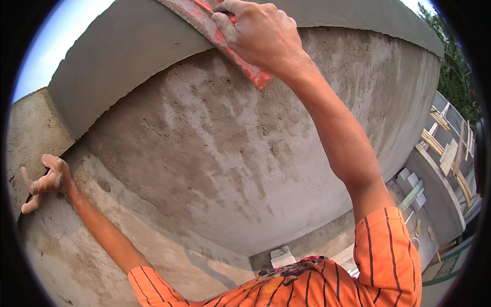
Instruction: The person scoops cement from a bucket using a trowel and applies it to a curved concrete wall. They use a red float to smooth and level the surface of the wall, repeatedly spreading the material along the edge.
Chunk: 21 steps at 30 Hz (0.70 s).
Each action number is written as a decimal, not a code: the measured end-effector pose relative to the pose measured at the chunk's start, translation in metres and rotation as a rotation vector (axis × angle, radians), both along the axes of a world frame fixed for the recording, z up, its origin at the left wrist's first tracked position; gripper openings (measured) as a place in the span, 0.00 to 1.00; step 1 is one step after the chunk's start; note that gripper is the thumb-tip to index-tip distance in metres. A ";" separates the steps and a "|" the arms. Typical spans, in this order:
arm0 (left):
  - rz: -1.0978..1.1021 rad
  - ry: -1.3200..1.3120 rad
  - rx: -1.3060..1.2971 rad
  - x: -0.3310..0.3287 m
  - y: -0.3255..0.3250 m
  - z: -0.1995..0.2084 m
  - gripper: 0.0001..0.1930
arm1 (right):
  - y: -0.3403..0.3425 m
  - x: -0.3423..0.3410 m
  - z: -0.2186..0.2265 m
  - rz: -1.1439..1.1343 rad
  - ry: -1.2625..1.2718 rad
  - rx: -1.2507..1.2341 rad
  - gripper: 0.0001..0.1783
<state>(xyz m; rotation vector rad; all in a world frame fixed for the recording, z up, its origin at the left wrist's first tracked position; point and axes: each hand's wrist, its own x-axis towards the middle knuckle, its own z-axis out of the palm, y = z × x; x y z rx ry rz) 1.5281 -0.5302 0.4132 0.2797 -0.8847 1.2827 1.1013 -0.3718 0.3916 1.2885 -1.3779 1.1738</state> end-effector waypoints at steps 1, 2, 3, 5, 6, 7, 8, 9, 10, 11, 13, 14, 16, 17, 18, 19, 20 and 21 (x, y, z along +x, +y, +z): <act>0.014 0.001 0.029 0.002 0.002 -0.003 0.31 | -0.003 0.014 -0.022 -0.002 -0.031 0.153 0.18; 0.013 0.005 0.054 0.001 0.001 -0.005 0.31 | 0.000 0.006 -0.043 -0.022 -0.059 0.108 0.17; 0.031 0.005 0.075 0.005 0.008 -0.005 0.31 | 0.009 -0.010 -0.056 -0.024 -0.080 0.053 0.17; -0.029 0.068 0.116 -0.001 0.009 -0.007 0.31 | 0.030 -0.053 -0.048 0.012 -0.396 -0.015 0.18; -0.039 0.092 0.131 -0.003 0.006 -0.013 0.31 | 0.027 -0.051 -0.040 0.038 -0.363 -0.021 0.18; -0.027 0.106 0.103 -0.006 0.004 -0.010 0.31 | 0.031 -0.041 -0.017 0.064 -0.335 -0.040 0.18; -0.016 0.095 0.088 -0.009 0.004 -0.005 0.31 | 0.033 -0.031 0.004 0.088 -0.312 -0.065 0.19; -0.007 0.083 0.071 -0.013 0.004 0.001 0.31 | 0.033 -0.024 0.016 0.107 -0.289 -0.095 0.19; -0.004 0.058 0.076 -0.016 0.003 0.004 0.30 | 0.021 -0.015 0.011 0.004 -0.236 -0.056 0.18; 0.014 0.043 0.097 -0.011 0.002 -0.002 0.30 | 0.004 -0.008 -0.006 -0.087 -0.175 0.002 0.18; 0.046 0.016 0.118 0.002 0.003 -0.008 0.30 | 0.001 -0.022 -0.058 -0.059 -0.152 -0.047 0.19; 0.063 0.007 0.117 0.008 0.005 -0.007 0.29 | 0.005 -0.032 -0.071 -0.042 -0.138 -0.082 0.19; 0.110 0.026 0.111 0.016 0.000 -0.008 0.29 | 0.018 -0.054 -0.050 -0.008 -0.303 -0.103 0.20; 0.130 0.048 0.102 0.013 -0.005 -0.007 0.29 | 0.026 -0.063 -0.034 -0.001 -0.394 -0.110 0.20; 0.135 0.041 0.093 0.010 -0.008 -0.004 0.29 | 0.025 -0.052 -0.009 -0.078 -0.442 -0.057 0.19; 0.144 0.034 0.086 0.009 -0.010 0.000 0.29 | 0.022 -0.031 0.004 -0.013 -0.461 0.077 0.19; 0.125 0.017 0.068 0.007 -0.009 0.007 0.29 | 0.019 -0.011 0.016 0.049 -0.468 0.193 0.19; 0.112 -0.004 0.067 0.009 -0.009 0.007 0.30 | 0.007 0.006 0.006 0.046 -0.246 0.040 0.18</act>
